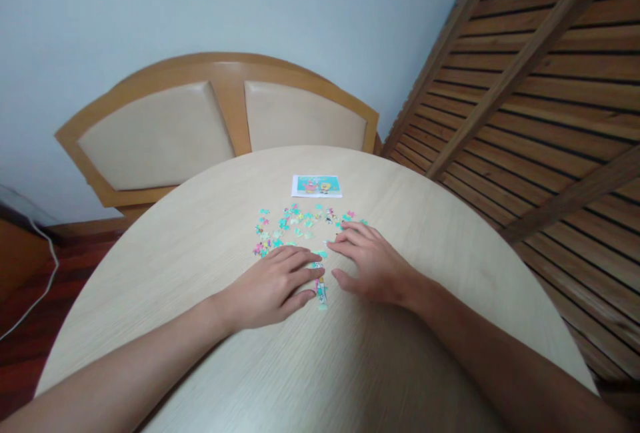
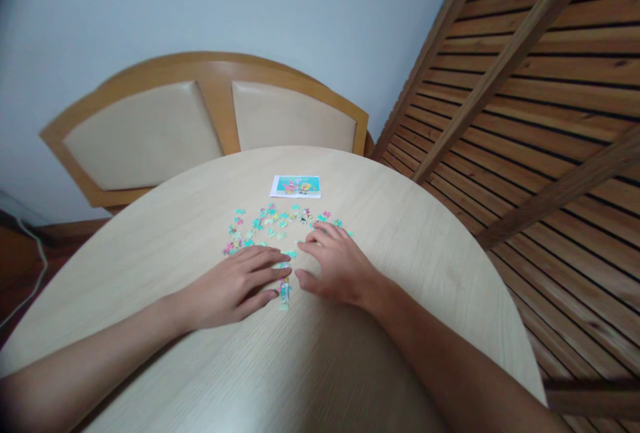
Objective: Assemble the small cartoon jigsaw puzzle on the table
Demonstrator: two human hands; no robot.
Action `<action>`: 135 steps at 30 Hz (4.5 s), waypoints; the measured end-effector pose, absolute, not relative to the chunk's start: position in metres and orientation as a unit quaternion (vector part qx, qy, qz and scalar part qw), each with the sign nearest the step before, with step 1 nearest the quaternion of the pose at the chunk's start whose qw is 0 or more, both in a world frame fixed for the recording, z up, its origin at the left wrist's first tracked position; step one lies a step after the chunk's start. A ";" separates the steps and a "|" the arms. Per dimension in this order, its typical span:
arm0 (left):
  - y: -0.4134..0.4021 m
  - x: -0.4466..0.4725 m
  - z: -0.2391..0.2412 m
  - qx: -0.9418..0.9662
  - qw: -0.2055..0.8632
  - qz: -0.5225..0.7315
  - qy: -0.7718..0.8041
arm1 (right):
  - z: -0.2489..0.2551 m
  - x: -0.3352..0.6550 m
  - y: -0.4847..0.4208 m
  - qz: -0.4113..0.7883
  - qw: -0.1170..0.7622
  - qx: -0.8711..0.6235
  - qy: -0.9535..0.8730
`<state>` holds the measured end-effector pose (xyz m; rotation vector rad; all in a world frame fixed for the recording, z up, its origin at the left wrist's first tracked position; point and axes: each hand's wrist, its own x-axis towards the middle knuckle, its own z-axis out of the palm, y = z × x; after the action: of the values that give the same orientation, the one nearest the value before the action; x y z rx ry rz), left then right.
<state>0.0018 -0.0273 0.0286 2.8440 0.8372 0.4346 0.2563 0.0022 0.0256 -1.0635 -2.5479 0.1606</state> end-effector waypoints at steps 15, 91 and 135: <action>-0.029 -0.001 0.027 0.945 0.075 0.138 0.287 | 0.015 0.253 -0.003 0.095 0.280 -0.366 -0.882; -0.030 -0.005 0.024 0.940 0.112 0.150 0.285 | 0.035 0.258 -0.016 0.045 0.161 -0.323 -0.931; 0.029 -0.039 0.005 0.872 0.018 0.151 0.466 | 0.028 0.259 -0.008 0.073 0.150 -0.318 -0.933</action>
<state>-0.0392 0.0289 0.0052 2.7070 1.4465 0.4679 0.2594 -0.0079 0.0278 -0.9130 -2.6812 0.2087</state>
